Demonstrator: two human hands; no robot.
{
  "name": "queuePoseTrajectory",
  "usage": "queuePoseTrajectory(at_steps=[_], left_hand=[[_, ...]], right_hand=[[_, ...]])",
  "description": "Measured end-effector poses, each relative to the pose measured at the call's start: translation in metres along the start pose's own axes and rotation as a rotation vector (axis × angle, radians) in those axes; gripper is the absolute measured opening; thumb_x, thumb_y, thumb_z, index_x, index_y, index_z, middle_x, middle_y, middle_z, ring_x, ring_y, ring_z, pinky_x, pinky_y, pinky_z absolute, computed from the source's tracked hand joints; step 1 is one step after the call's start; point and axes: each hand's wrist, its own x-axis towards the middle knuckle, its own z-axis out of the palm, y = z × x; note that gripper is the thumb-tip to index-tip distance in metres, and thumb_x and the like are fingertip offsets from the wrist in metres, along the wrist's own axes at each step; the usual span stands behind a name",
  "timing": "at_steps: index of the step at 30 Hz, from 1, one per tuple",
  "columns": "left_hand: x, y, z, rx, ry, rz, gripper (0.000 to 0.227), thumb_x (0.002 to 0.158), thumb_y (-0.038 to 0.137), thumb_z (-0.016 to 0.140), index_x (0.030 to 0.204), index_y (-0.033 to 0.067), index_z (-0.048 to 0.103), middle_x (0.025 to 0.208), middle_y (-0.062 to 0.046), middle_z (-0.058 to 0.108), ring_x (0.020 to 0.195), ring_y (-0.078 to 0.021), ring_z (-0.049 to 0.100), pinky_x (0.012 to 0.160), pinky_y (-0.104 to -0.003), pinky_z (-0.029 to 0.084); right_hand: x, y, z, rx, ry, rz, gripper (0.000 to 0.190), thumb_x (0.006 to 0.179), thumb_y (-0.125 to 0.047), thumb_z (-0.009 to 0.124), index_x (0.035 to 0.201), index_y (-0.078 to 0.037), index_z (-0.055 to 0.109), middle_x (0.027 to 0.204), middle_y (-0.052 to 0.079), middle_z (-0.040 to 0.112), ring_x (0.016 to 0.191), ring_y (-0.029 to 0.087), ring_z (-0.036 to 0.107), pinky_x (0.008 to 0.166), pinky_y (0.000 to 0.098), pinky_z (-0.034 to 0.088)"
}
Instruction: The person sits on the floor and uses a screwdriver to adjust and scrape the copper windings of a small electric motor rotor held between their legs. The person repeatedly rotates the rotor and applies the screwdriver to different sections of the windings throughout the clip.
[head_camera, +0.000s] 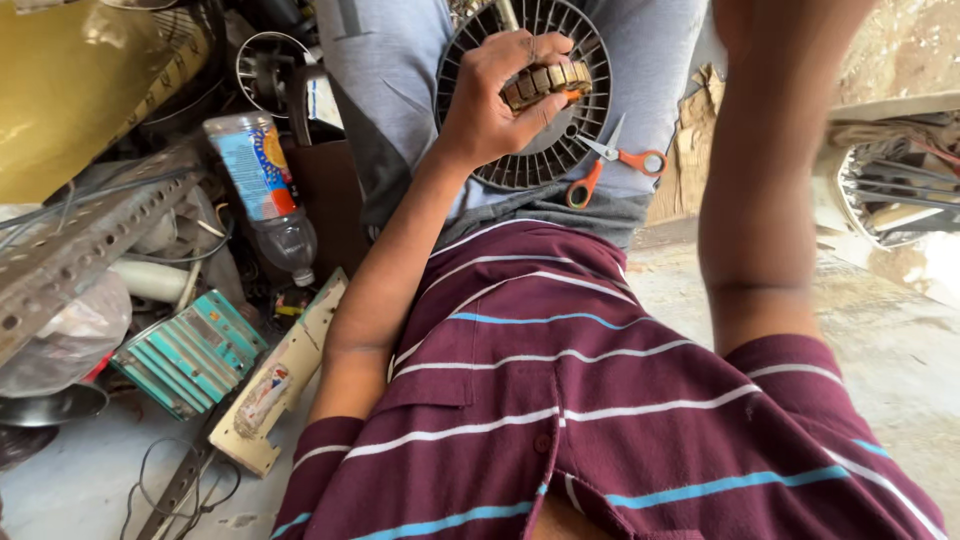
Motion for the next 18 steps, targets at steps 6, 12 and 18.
queuePoseTrajectory(at_steps=[6, 12, 18], left_hand=[[-0.001, -0.001, -0.001, 0.003, 0.02, -0.013, 0.036, 0.09, 0.012, 0.084, 0.121, 0.006, 0.066, 0.098, -0.007, 0.069, 0.094, -0.0248, 0.07, 0.089, -0.038, 0.055], [0.003, 0.002, -0.001, 0.008, 0.02, -0.017, 0.031, 0.091, 0.012, 0.084, 0.116, 0.0067, 0.066, 0.096, -0.006, 0.067, 0.09, -0.0233, 0.068, 0.085, -0.038, 0.054], [0.002, -0.003, 0.001, 0.022, 0.021, 0.015, 0.026, 0.091, 0.011, 0.082, 0.112, 0.0086, 0.066, 0.089, -0.003, 0.066, 0.083, -0.0198, 0.066, 0.083, -0.037, 0.053]], right_hand=[[-0.027, 0.008, 0.008, 0.24, 0.155, -0.045, 0.037, 0.122, -0.028, 0.048, 0.093, -0.008, 0.039, 0.063, 0.007, 0.026, 0.044, 0.015, 0.021, 0.04, 0.0318, 0.019], [-0.04, 0.018, 0.011, 0.236, 0.18, -0.112, 0.043, 0.119, -0.039, 0.047, 0.091, -0.008, 0.038, 0.061, 0.005, 0.025, 0.044, 0.013, 0.02, 0.038, 0.0292, 0.017], [-0.028, 0.022, 0.013, 0.186, 0.1, -0.18, 0.038, 0.119, -0.036, 0.045, 0.094, -0.008, 0.038, 0.059, 0.007, 0.027, 0.041, 0.013, 0.021, 0.036, 0.0313, 0.019]])
